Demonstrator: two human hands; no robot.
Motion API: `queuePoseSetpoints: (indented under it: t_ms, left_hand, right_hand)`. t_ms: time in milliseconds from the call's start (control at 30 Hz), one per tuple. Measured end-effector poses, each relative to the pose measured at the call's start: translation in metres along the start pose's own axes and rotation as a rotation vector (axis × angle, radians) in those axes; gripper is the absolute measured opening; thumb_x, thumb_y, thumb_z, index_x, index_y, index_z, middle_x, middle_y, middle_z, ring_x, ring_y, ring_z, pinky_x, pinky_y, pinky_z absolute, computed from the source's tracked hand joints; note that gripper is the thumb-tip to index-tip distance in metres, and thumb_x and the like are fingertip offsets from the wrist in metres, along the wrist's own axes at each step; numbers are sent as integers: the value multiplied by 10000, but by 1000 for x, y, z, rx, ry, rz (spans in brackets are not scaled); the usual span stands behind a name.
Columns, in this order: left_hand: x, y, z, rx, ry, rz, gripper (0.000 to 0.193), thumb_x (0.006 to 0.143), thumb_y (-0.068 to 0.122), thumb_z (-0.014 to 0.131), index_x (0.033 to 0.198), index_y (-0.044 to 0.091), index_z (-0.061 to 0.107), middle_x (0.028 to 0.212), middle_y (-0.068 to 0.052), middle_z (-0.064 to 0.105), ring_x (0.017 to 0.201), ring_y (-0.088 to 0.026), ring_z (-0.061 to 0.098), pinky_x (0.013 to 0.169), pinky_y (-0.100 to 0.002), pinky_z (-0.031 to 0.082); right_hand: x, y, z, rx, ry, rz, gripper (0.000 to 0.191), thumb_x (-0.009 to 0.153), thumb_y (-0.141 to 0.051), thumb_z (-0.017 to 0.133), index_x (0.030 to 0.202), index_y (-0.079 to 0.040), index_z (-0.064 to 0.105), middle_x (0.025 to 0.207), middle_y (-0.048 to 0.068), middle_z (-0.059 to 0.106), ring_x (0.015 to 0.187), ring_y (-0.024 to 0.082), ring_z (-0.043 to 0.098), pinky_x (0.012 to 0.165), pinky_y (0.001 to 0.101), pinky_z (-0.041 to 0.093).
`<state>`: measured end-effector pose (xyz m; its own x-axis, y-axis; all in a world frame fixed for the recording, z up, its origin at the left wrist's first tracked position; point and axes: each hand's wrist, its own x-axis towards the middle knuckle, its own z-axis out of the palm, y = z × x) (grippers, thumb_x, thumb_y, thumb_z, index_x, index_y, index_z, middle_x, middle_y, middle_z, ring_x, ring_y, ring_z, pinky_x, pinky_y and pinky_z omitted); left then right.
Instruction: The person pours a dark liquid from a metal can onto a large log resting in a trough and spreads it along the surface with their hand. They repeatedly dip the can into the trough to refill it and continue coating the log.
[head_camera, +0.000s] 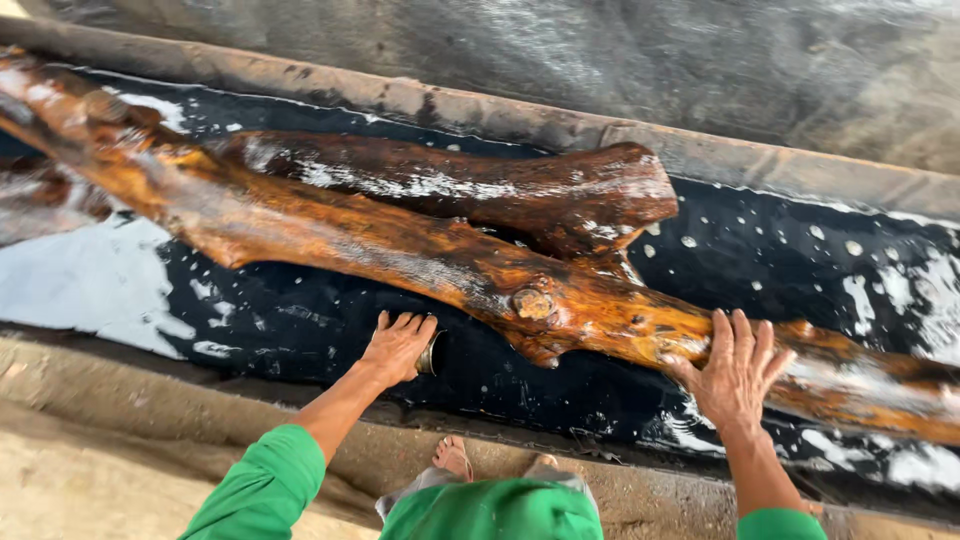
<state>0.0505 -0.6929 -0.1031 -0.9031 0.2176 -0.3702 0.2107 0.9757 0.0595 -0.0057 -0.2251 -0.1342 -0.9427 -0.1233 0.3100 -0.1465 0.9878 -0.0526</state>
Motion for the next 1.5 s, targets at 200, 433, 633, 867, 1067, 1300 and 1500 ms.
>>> queuePoseSetpoints:
  t_ms: [200,433,633,867,1067,1300,1500]
  left_hand:
    - [5,4,2,-157,8,76,919,666,157,899,1429,111,390,1475,-94,491,1410,-332,396,1160,-665,282]
    - [-7,4,-6,-510,66,12,1017,607,283,943,1461,146,408,1462,-126,513,1385,-354,463,1162,-449,395]
    - [-34,17,0,-724,164,-165,1043,591,303,964,1472,163,423,1462,-124,521,1364,-321,490,1120,-418,431]
    - [-52,62,-8,-850,346,-243,1019,562,284,951,1441,111,465,1362,-118,591,1267,-279,604,1075,-382,496]
    - [-49,105,-38,-757,498,-110,927,557,248,951,1358,61,523,1300,-119,648,1225,-333,578,1059,-419,462]
    - [-32,150,-62,-732,480,-96,938,590,306,940,1376,51,496,1270,-145,660,1201,-364,583,1059,-441,466]
    - [-7,180,-76,-616,447,-161,1060,600,384,954,1444,38,414,1259,-240,604,1210,-432,544,1025,-492,458]
  right_hand:
    - [2,0,-15,109,10,-81,1330,507,-826,701,1545,-65,365,1582,187,373,1479,467,243,1131,796,82]
    - [2,3,-9,116,-11,-36,1391,460,-843,730,1564,-90,342,1595,184,352,1495,465,212,1136,802,47]
    - [-1,1,-5,73,47,-69,1331,454,-811,768,1519,-96,411,1570,188,371,1487,461,250,1139,798,69]
    - [16,-11,0,90,110,-371,1175,540,-746,792,1405,-2,511,1461,197,504,1393,396,432,1190,679,225]
    - [36,-8,0,104,38,-483,1179,550,-762,794,1360,49,519,1389,196,573,1292,363,535,1142,548,359]
    - [33,-9,-2,148,72,-452,1122,552,-745,804,1338,12,543,1366,147,607,1270,320,566,1115,544,382]
    - [32,-6,-1,185,75,-469,1163,537,-750,823,1353,26,534,1379,164,586,1291,326,535,1134,553,353]
